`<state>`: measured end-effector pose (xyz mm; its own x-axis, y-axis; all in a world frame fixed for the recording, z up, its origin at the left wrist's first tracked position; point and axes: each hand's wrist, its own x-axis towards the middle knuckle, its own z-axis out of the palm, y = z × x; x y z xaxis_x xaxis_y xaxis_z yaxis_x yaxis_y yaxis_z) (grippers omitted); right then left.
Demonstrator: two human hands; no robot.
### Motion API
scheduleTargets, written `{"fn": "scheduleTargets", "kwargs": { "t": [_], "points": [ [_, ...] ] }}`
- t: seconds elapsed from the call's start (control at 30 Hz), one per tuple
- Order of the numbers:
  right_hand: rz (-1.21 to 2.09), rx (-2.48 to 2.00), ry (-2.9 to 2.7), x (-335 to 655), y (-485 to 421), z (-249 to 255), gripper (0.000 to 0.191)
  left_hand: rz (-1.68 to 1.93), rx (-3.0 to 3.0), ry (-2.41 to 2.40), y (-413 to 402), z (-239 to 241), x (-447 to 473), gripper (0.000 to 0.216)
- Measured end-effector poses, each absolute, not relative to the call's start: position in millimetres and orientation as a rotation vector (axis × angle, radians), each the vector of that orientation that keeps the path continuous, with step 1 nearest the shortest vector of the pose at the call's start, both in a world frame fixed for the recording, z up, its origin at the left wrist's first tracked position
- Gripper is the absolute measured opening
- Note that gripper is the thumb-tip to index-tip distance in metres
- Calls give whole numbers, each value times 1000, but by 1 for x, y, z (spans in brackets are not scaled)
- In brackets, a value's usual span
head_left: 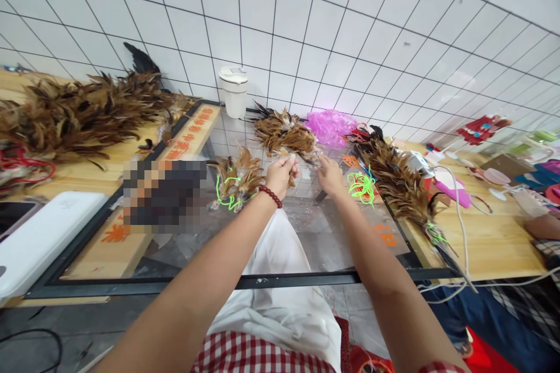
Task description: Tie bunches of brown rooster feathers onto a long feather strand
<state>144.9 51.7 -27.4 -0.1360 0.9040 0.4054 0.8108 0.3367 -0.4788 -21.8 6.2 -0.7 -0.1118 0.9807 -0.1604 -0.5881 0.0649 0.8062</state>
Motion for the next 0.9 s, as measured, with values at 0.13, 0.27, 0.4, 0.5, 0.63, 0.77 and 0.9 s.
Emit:
{"fn": "scheduleTargets", "kwargs": {
  "t": [0.13, 0.27, 0.4, 0.5, 0.63, 0.77, 0.9],
  "points": [
    [211, -1402, -2151, 140, 45, -23, 26, 1529, 513, 862, 8, -2, -21, 22],
    [139, -1370, -1974, 148, 43, -12, 39, 1553, 430, 847, 11, -4, -22, 21],
    [220, -1413, -1997, 159, 44, -3, 30, 1568, 413, 828, 13, -5, -23, 22],
    [392, -1427, -2155, 164, 46, -2, 24, 1583, 418, 817, 13, -6, -24, 25],
    [351, -1463, -2262, 162, 47, -4, 11, 1573, 474, 819, 13, -7, -24, 26],
    [119, -1464, -2215, 154, 39, 3, 20, 1610, 649, 951, 14, -7, -23, 23],
    [-114, -1203, -2408, 142, 28, 14, 24, 1702, 1018, 1214, 12, -3, -25, 16]
  ]
}}
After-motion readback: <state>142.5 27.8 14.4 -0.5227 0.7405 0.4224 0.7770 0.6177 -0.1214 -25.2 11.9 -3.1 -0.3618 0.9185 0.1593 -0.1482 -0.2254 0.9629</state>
